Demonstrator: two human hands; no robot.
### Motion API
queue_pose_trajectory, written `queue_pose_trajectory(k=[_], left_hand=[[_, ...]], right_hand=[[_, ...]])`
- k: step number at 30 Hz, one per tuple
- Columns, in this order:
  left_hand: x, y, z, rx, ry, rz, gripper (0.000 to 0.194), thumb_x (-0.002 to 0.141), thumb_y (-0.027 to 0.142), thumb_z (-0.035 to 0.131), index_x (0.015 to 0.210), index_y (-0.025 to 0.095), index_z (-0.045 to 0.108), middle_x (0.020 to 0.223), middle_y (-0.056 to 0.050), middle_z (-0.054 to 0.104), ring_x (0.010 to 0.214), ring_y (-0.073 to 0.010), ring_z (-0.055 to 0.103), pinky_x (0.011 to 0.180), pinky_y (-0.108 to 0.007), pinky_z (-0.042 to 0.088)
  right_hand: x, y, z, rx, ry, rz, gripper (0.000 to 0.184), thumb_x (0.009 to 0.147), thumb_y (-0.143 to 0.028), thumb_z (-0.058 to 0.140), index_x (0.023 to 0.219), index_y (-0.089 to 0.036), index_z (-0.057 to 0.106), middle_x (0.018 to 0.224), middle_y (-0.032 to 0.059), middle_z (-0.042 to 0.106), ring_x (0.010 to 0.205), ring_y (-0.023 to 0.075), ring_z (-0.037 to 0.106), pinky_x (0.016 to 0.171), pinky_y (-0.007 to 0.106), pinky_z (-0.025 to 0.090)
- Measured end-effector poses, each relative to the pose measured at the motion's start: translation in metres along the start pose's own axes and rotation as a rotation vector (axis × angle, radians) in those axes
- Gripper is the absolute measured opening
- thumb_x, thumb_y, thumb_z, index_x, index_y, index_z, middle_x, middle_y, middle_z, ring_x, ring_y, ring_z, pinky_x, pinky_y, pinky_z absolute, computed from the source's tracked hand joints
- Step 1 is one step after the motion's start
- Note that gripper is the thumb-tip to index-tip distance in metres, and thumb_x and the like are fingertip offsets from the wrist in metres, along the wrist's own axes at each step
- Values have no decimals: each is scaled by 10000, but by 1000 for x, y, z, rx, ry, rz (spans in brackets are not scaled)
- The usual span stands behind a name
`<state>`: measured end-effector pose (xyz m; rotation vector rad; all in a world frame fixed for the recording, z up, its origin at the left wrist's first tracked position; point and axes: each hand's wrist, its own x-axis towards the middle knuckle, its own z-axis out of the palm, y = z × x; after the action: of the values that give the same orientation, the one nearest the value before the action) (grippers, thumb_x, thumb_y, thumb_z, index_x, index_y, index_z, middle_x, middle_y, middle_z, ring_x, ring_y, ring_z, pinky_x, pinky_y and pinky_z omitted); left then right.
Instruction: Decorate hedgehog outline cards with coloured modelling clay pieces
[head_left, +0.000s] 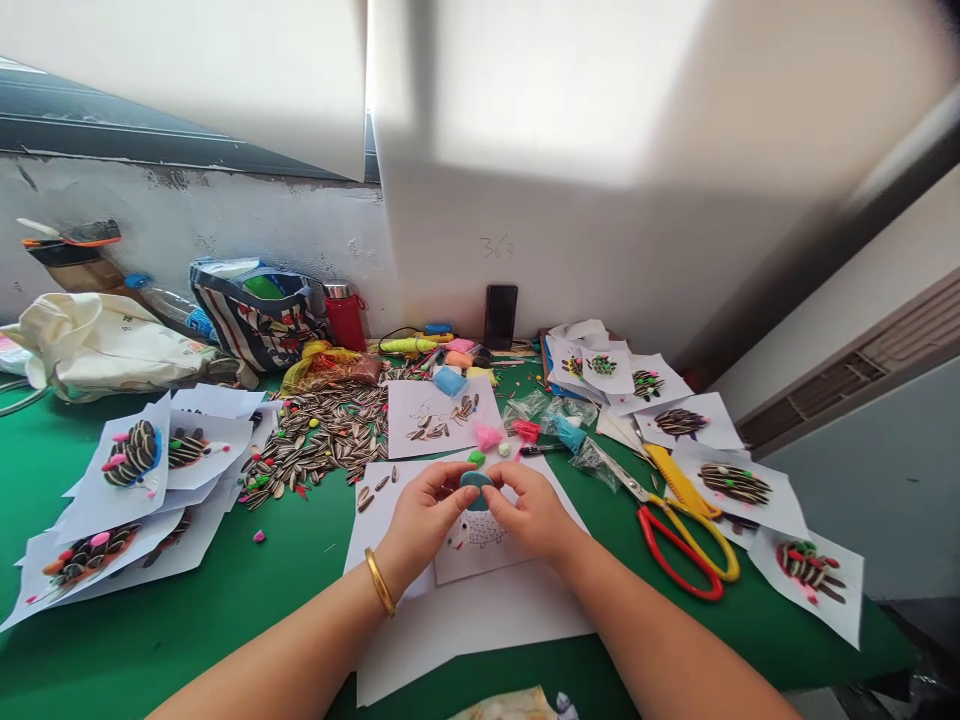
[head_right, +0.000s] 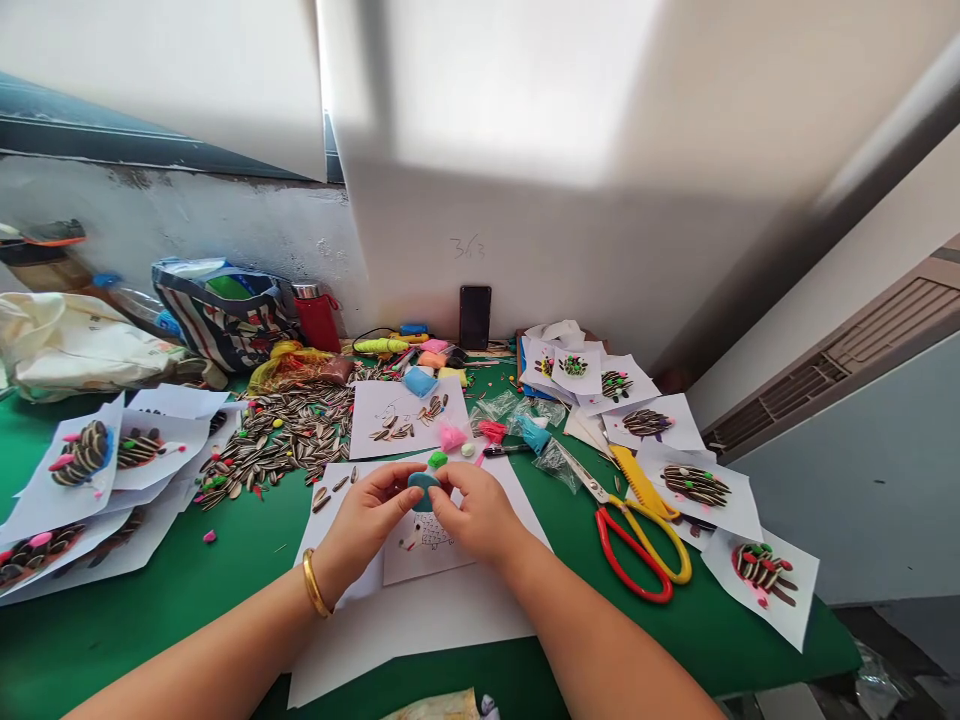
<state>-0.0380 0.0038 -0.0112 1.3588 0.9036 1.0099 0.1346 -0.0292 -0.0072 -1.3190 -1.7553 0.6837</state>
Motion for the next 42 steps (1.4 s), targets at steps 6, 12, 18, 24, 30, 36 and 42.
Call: queue_pose_trajectory(k=[6,12,18,24,30,36,42], left_hand=[[-1,2,0,3,17,-15,213,754,367,742,802,163,702,794,-42,694,761,-182,625,725,-300,511],[-1,3,0,-2,-5,-3,242,768,391,732,851,166,705,864,-61,718,822,-204,649,771,-321,518],[0,-1,-2,93,2,33,207,760,363,737,849,177,728,874,-67,710,820,-207,643,756,-316,518],[-1,4,-2,29,19,29,202,783,372,717,818,173,699,821,-50,702,801,-196,632,767,-313,511],[-1,3,-2,-51,6,43,225,761,376,747,854,175,710,868,-56,709,838,-199,638,792,-317,512],[1,0,-2,14,1,-5,236,730,369,770,834,165,711,856,-55,691,808,-192,615,761,-309,499],[-1,5,-1,-96,7,-60,243,753,387,751,822,166,678,794,-18,663,768,-160,587,755,-284,480]], right_hand=[[0,-7,-1,25,-25,4,95,864,-273,567,873,-210,638,805,2,633,764,159,568,702,266,434],[1,-6,0,15,-88,17,147,905,-295,559,932,-211,677,855,15,686,782,165,601,713,268,449],[1,-3,3,-73,-79,1,89,845,-201,578,794,-198,652,767,-4,665,721,147,584,671,251,425],[0,-6,0,33,-92,13,131,845,-299,647,943,-214,662,883,3,690,798,165,607,715,261,447],[1,-5,-2,35,-90,-34,150,913,-305,575,974,-222,684,927,22,703,841,175,619,756,277,452],[0,-4,1,-43,-85,-23,93,857,-204,573,806,-198,650,771,0,651,712,145,565,648,244,411],[1,-3,-2,54,-58,15,144,908,-302,553,883,-205,656,824,10,659,756,159,573,692,263,428]])
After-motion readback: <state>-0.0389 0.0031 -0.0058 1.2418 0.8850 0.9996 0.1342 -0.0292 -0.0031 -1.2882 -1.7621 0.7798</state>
